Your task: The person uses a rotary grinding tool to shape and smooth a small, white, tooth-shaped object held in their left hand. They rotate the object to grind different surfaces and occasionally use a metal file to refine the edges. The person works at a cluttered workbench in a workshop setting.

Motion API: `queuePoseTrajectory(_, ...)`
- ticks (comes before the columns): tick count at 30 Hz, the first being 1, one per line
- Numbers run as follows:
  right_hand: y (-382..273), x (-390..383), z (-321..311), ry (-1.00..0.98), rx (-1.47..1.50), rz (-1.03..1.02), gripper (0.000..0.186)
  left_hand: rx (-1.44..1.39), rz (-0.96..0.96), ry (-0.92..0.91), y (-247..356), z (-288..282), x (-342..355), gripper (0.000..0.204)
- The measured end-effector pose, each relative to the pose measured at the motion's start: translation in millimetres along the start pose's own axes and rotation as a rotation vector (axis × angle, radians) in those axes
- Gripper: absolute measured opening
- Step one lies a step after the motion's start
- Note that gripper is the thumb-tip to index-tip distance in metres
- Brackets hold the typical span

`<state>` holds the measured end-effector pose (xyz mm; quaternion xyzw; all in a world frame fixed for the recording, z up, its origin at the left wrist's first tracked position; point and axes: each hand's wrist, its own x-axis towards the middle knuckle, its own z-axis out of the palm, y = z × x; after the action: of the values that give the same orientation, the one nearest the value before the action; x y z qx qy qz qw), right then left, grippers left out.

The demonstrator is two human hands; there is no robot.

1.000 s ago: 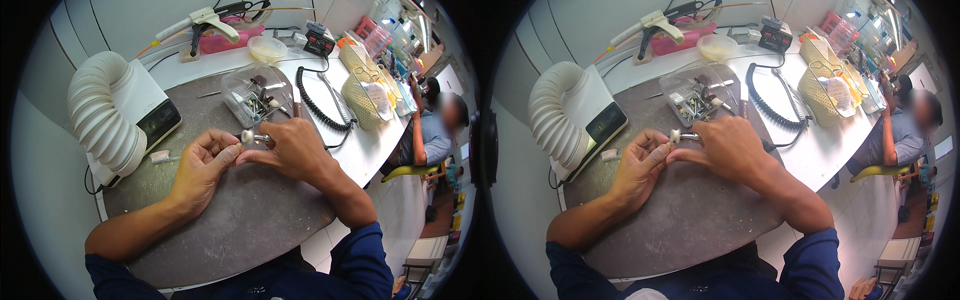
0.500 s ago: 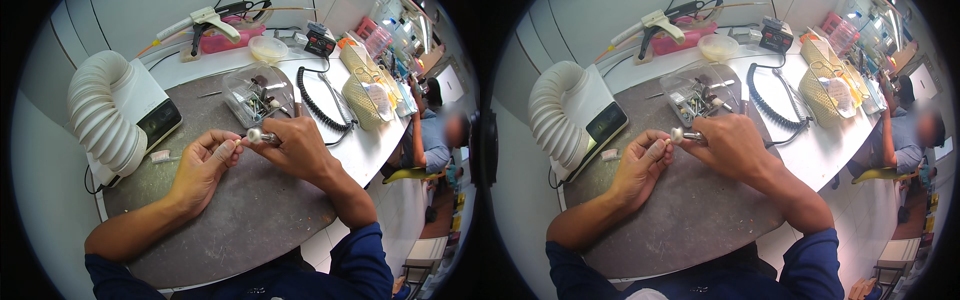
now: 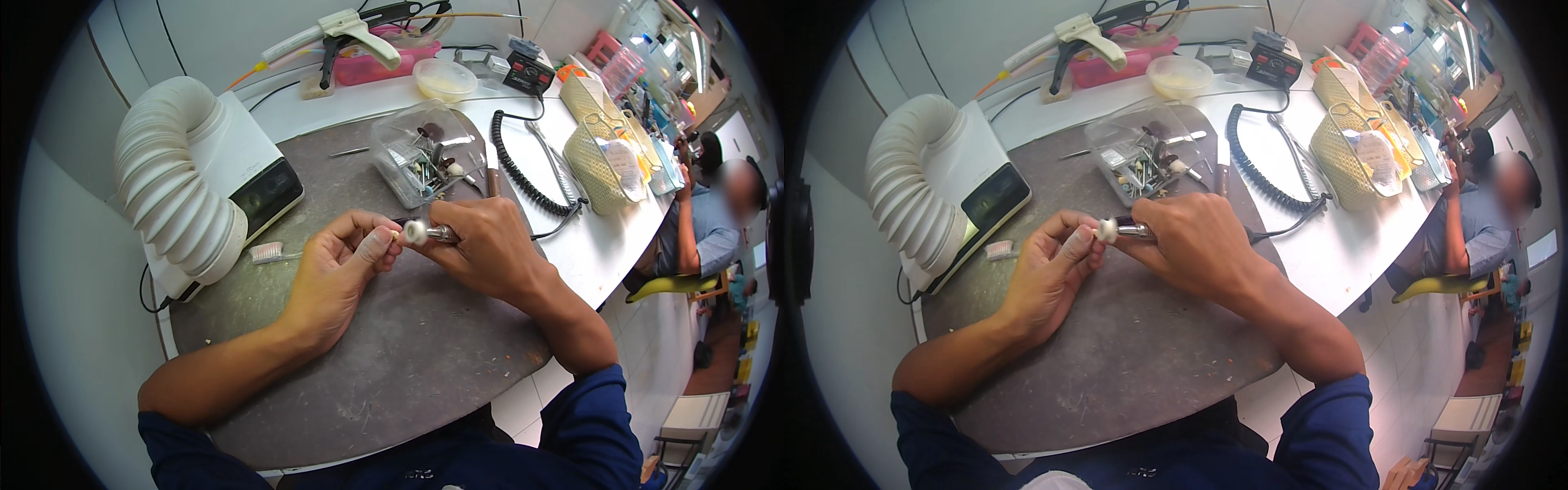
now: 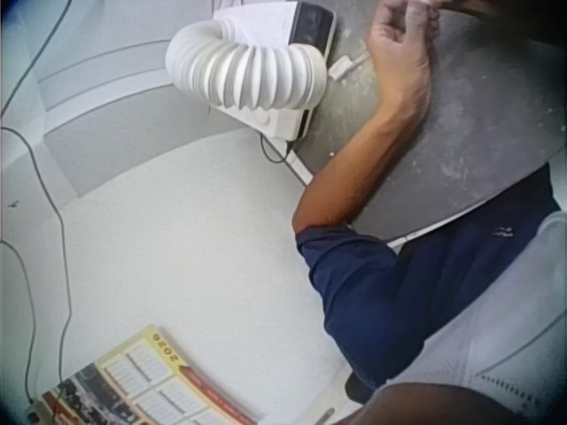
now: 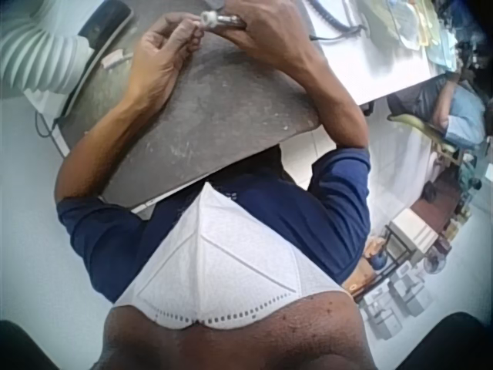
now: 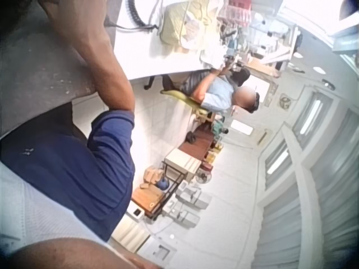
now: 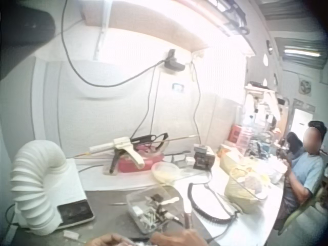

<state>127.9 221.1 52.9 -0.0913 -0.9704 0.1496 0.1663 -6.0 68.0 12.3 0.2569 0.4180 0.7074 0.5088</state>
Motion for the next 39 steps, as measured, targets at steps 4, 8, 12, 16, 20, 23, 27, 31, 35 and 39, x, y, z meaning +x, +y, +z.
queuePoseTrajectory(4,-2.0,0.4,-0.1,-0.016,0.004,0.006,0.038,-0.003,0.015,0.016,-1.9,-2.3,-1.0,0.018)
queuePoseTrajectory(8,-2.5,-0.2,0.1,-0.008,0.000,0.016,0.038,0.005,-0.005,0.046,-1.5,-0.4,-1.3,0.017)
queuePoseTrajectory(12,-2.5,-0.3,-0.7,0.006,0.008,0.020,0.037,-0.051,-0.018,0.029,-1.3,-1.2,-0.7,0.017)
queuePoseTrajectory(16,-0.3,-0.7,1.1,0.027,0.018,0.004,0.044,-0.121,-0.030,0.011,-2.2,-5.0,0.3,0.016)
queuePoseTrajectory(20,1.3,-0.3,0.8,0.018,0.006,0.002,0.055,-0.135,-0.062,-0.028,2.7,-3.7,0.8,0.015)
queuePoseTrajectory(23,2.1,0.4,0.8,-0.011,0.003,0.004,0.060,-0.161,-0.062,-0.044,3.4,-5.1,1.4,0.016)
queuePoseTrajectory(27,1.1,0.7,-1.2,-0.046,0.000,0.020,0.062,-0.161,-0.083,-0.063,5.4,-5.0,1.4,0.015)
queuePoseTrajectory(31,1.8,0.7,-1.3,-0.068,0.000,0.035,0.063,-0.156,-0.098,-0.075,5.7,-4.9,2.0,0.015)
queuePoseTrajectory(35,0.5,1.0,-0.7,-0.079,-0.001,0.008,0.061,-0.132,-0.105,-0.082,5.4,-7.3,1.6,0.016)
queuePoseTrajectory(39,0.9,1.3,0.9,-0.109,0.031,-0.018,0.061,-0.100,-0.136,-0.068,7.0,-6.7,0.3,0.015)
